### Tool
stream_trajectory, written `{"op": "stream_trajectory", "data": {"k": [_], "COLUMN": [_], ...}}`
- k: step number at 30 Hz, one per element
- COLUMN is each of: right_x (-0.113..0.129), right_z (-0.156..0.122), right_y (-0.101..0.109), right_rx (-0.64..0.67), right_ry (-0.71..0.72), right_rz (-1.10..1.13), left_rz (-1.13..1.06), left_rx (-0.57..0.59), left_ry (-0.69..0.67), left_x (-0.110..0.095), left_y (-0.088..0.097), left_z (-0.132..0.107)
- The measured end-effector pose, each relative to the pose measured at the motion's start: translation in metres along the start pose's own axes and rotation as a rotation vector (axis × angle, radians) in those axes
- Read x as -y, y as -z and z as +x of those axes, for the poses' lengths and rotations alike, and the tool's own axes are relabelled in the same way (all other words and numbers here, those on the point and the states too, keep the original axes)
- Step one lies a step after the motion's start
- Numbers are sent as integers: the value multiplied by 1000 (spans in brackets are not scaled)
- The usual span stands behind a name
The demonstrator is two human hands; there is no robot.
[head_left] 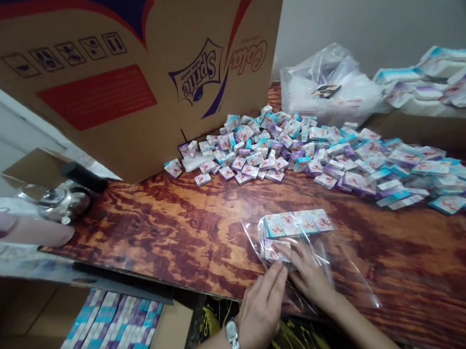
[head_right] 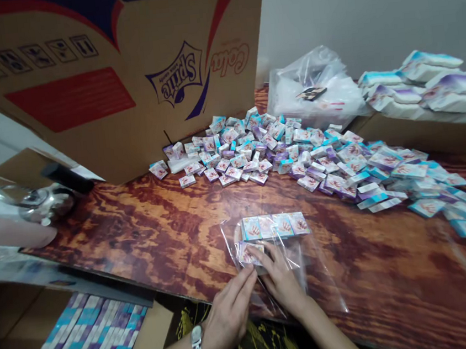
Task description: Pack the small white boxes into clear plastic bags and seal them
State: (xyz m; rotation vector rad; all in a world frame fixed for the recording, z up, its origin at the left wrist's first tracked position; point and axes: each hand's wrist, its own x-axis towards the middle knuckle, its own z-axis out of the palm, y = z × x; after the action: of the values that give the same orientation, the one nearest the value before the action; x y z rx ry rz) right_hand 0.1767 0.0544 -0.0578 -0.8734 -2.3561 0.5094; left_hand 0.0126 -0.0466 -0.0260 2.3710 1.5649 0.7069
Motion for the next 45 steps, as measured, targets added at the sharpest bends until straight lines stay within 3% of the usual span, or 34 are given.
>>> {"op": "stream_trajectory", "data": {"k": [16, 23, 26, 29, 32, 35, 40, 45], "right_x": [26, 32, 32, 31, 32, 33, 34, 36], "right_z": [-11, -7, -6, -6, -5, -4, -3, -2], "right_y": [-28, -32, -31, -32, -33, -33, -34, -38], "right_rx": [-177, -230, -193, -174, -167, -168, -183, -247], "right_ry": [-147, -270, -268, -309, -335, -353, -347, -383], "right_rz": [-176, -111, -64, -48, -9, 36, 77, 55], "left_rz": [-32, -147, -223, -328, -544, -679, -580, -536], "left_rx": [-20, -78, -144, -220, -184, -109, -25, 37], "left_ry": [-16, -7, 128, 442, 649, 725, 745, 712], "left_x": [-2, 1, 2, 3, 7, 16, 23, 13], "left_y": [-4, -7, -5, -11, -24, -33, -24, -18], "left_z": [-1, 3, -4, -9, -3, 9, 22, 23]}}
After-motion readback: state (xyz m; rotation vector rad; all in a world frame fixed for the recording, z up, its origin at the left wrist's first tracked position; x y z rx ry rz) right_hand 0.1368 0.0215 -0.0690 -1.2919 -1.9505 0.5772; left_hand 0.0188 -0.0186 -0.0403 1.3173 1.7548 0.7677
